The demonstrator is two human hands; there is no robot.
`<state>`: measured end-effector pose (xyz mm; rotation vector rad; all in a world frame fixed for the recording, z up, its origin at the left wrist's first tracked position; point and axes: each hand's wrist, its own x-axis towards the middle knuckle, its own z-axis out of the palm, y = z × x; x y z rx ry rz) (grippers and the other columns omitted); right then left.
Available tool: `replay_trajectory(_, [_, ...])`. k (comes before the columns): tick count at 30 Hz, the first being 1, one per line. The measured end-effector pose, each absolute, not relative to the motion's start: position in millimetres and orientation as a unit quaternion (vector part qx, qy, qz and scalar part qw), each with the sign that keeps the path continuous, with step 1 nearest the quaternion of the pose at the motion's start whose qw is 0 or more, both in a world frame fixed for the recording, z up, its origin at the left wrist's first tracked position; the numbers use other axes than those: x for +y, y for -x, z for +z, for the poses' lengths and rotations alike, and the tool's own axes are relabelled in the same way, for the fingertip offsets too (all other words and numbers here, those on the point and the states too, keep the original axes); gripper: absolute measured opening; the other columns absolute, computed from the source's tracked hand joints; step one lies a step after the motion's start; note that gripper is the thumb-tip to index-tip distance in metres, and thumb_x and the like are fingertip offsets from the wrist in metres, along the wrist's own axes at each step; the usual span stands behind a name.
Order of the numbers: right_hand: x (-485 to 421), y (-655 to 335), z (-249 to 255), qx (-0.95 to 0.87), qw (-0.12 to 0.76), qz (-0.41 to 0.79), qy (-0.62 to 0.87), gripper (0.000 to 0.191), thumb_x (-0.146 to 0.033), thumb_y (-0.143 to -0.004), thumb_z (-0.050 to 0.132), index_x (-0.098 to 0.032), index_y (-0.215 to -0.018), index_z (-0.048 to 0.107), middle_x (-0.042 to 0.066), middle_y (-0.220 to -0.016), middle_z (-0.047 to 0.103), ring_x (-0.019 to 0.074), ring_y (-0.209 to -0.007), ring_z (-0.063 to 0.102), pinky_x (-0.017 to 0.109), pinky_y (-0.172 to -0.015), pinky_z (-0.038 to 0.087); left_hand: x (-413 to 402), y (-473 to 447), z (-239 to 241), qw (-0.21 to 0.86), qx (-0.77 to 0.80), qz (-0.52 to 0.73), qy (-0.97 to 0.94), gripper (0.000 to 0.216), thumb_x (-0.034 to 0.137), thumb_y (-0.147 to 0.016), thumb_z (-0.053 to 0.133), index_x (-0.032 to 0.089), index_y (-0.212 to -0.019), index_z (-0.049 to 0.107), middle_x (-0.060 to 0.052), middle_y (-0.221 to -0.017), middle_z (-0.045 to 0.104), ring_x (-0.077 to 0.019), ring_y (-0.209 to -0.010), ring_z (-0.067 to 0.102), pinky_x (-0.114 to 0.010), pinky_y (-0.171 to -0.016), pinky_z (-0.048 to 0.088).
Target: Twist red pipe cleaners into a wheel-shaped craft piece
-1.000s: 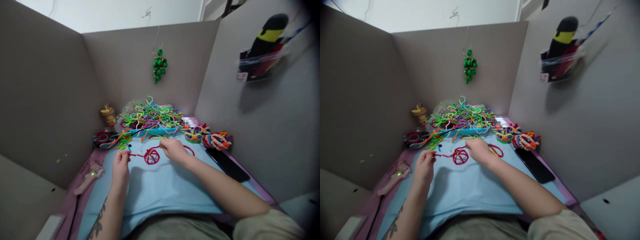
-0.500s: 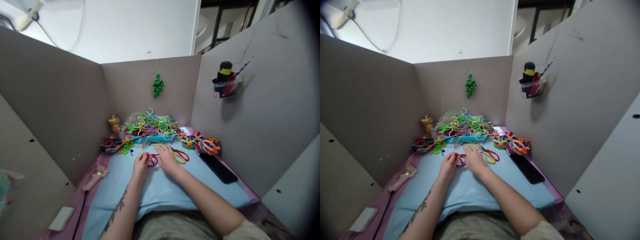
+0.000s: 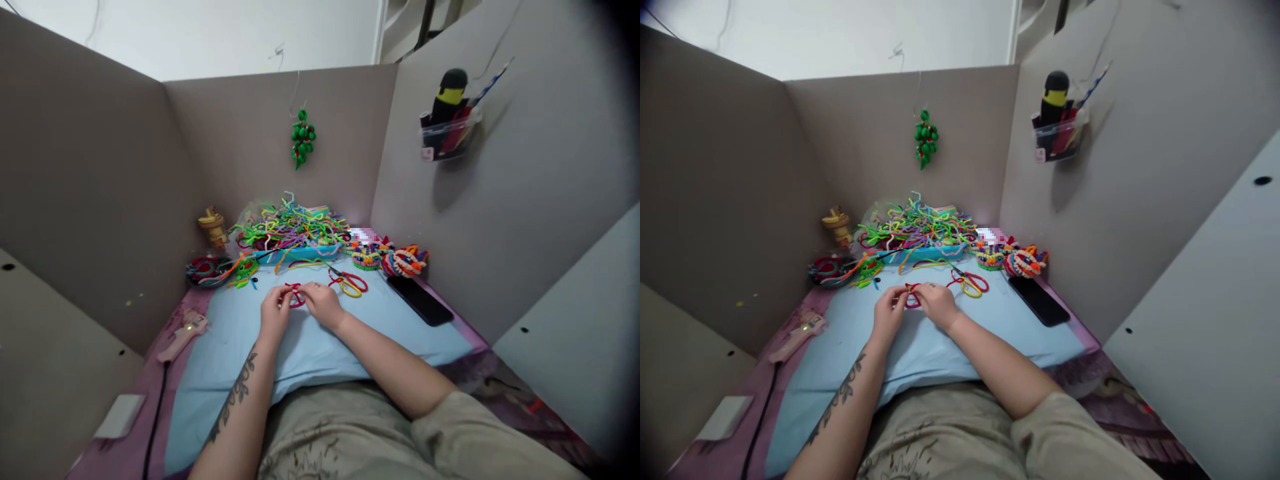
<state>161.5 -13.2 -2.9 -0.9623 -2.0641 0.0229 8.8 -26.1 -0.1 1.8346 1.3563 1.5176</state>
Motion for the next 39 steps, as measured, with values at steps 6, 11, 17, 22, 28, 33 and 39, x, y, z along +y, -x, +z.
replay_trajectory(6, [-14,-162,-2,-0.825,0.408,0.005,0.391,0.019,-0.019,-0.09,0.044,-0.019,-0.099,0.061,0.006,-0.09,0.068,0.0161,-0.087,0.061,0.026,-0.079,0.045,-28,-5,-2,0.074,0.495,0.489,-0.714,0.012,0.025,-0.084,0.05,0.019,-0.083,0.06,-0.004,-0.083,0.061,-0.0169,-0.08,0.056,-0.028,-0.072,0.046])
replay_trajectory(11, [-16,-160,-2,-0.831,0.364,-0.007,0.42,0.02,-0.019,-0.09,0.044,-0.02,-0.1,0.062,0.006,-0.087,0.068,0.0157,-0.085,0.061,0.024,-0.076,0.043,-31,-6,1,0.001,0.537,0.433,-0.723,0.014,0.024,-0.085,0.048,0.019,-0.077,0.058,-0.005,-0.077,0.059,-0.0194,-0.078,0.054,-0.032,-0.074,0.044])
replay_trajectory(17, [-17,-158,-1,-0.835,0.351,-0.02,0.423,0.021,-0.028,-0.091,0.045,-0.022,-0.101,0.063,0.004,-0.086,0.068,0.0147,-0.081,0.061,0.023,-0.072,0.041,-35,-8,2,-0.004,0.549,0.421,-0.722,0.016,0.025,-0.085,0.047,0.02,-0.075,0.058,-0.005,-0.077,0.059,-0.0197,-0.079,0.055,-0.032,-0.074,0.044])
replay_trajectory(22, [-9,-166,-1,-0.801,0.414,0.007,0.432,0.019,-0.023,-0.09,0.046,-0.022,-0.095,0.064,0.004,-0.086,0.067,0.0149,-0.082,0.06,0.024,-0.074,0.042,-22,-4,1,0.088,0.554,0.517,-0.647,0.023,0.028,-0.083,0.048,0.018,-0.101,0.056,-0.009,-0.102,0.06,-0.0182,-0.085,0.059,-0.03,-0.072,0.046])
replay_trajectory(28, [1,-170,-4,-0.768,0.466,0.057,0.436,0.017,-0.014,-0.087,0.048,-0.021,-0.089,0.063,0.005,-0.088,0.063,0.0169,-0.086,0.058,0.028,-0.078,0.045,-1,4,1,0.13,0.629,0.403,-0.653,0.027,0.026,-0.081,0.047,0.018,-0.106,0.053,-0.007,-0.078,0.065,-0.0222,-0.077,0.061,-0.034,-0.072,0.045])
replay_trajectory(33, [2,-164,-11,-0.775,0.453,0.09,0.431,0.018,-0.012,-0.085,0.047,-0.02,-0.091,0.062,0.004,-0.086,0.062,0.0162,-0.086,0.057,0.027,-0.078,0.045,-5,3,-2,0.061,0.637,0.437,-0.633,0.028,0.027,-0.083,0.044,0.016,-0.107,0.051,-0.014,-0.098,0.064,-0.0236,-0.085,0.061,-0.034,-0.074,0.044])
replay_trajectory(39, [0,-160,-15,-0.781,0.417,0.091,0.456,0.013,-0.014,-0.084,0.051,-0.02,-0.085,0.062,0.002,-0.083,0.061,0.0144,-0.083,0.057,0.025,-0.077,0.043,-10,7,-7,0.108,0.645,0.415,-0.632,0.023,0.028,-0.083,0.047,0.022,-0.102,0.056,-0.006,-0.08,0.068,-0.0209,-0.072,0.062,-0.03,-0.066,0.043])
